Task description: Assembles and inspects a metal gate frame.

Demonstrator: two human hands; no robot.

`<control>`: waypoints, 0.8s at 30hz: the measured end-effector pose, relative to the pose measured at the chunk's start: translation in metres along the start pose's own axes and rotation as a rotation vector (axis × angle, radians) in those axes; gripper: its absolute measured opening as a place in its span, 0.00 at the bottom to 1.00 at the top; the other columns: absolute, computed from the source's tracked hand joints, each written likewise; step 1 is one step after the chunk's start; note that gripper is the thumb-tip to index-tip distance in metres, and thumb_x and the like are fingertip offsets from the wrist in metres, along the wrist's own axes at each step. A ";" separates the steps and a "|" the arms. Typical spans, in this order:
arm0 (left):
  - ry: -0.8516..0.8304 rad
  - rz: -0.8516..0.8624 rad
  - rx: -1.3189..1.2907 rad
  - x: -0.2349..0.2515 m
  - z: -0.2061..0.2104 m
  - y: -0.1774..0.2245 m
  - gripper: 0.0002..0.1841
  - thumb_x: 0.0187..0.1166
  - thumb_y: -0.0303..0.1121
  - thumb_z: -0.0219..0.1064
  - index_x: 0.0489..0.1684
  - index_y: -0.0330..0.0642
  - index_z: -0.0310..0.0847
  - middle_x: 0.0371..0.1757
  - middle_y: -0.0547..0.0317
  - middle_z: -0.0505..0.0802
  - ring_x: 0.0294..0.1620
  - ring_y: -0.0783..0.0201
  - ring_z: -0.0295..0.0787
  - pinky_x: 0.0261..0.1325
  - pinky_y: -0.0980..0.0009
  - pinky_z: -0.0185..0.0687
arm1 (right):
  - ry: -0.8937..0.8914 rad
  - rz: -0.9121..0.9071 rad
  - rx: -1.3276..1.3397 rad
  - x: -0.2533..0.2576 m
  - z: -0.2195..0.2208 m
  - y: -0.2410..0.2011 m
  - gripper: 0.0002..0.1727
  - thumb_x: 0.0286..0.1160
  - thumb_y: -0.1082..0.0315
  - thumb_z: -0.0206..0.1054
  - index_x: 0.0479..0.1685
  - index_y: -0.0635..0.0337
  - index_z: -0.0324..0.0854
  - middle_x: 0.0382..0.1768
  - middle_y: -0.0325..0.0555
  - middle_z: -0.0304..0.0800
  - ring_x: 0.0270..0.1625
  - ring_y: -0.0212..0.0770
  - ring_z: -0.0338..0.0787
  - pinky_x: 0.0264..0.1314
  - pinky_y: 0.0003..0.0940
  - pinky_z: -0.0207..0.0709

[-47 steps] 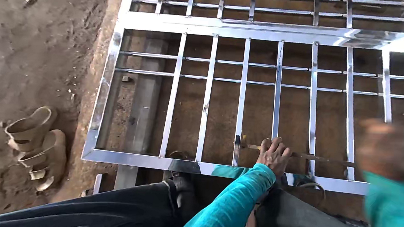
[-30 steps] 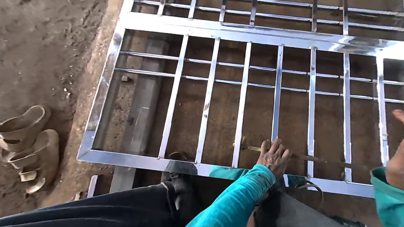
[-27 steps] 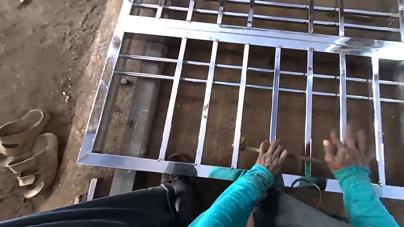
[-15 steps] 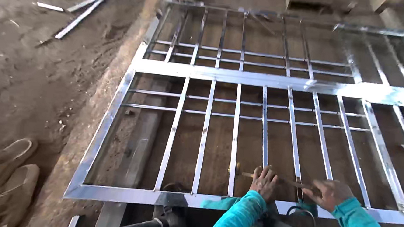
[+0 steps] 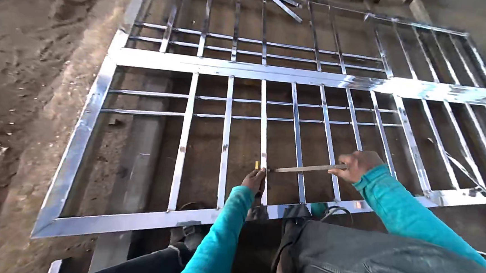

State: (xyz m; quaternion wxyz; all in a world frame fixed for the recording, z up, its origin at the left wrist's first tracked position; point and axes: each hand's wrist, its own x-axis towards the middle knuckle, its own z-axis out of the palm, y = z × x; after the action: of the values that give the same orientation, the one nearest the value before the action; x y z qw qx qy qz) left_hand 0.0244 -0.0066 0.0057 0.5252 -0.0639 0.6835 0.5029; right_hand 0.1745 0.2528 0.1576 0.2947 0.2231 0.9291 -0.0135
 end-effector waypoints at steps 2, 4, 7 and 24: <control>0.010 0.026 0.120 -0.003 0.011 -0.010 0.25 0.95 0.47 0.49 0.75 0.33 0.71 0.47 0.41 0.90 0.41 0.50 0.90 0.47 0.52 0.88 | 0.062 -0.008 0.012 0.014 0.025 0.014 0.32 0.77 0.35 0.67 0.42 0.60 0.89 0.36 0.59 0.94 0.47 0.60 0.94 0.58 0.63 0.78; 0.181 0.131 0.501 -0.013 0.022 -0.006 0.25 0.90 0.41 0.62 0.79 0.34 0.68 0.64 0.35 0.88 0.61 0.41 0.89 0.64 0.43 0.84 | 0.191 -0.012 0.034 0.024 0.052 0.030 0.30 0.77 0.37 0.69 0.45 0.60 0.90 0.41 0.57 0.96 0.50 0.59 0.94 0.65 0.63 0.74; 0.338 0.502 0.832 -0.029 0.046 -0.025 0.34 0.75 0.40 0.75 0.81 0.37 0.72 0.81 0.29 0.75 0.81 0.29 0.71 0.78 0.34 0.69 | 0.418 -0.036 0.068 0.030 0.073 0.035 0.26 0.71 0.40 0.76 0.43 0.58 0.92 0.42 0.54 0.97 0.50 0.59 0.93 0.68 0.67 0.71; -0.387 -0.012 1.063 -0.016 0.098 0.004 0.27 0.85 0.48 0.67 0.74 0.37 0.78 0.70 0.39 0.88 0.75 0.42 0.82 0.80 0.42 0.71 | 0.931 -0.085 0.284 0.021 0.150 -0.045 0.15 0.72 0.51 0.68 0.35 0.49 0.95 0.48 0.38 0.96 0.60 0.50 0.90 0.67 0.58 0.74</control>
State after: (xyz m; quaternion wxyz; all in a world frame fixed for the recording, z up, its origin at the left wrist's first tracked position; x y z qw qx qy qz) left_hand 0.0928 0.0622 0.0269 0.6036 0.2989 0.7338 0.0889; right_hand 0.2212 0.1971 0.0170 -0.1862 0.2054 0.9595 -0.0509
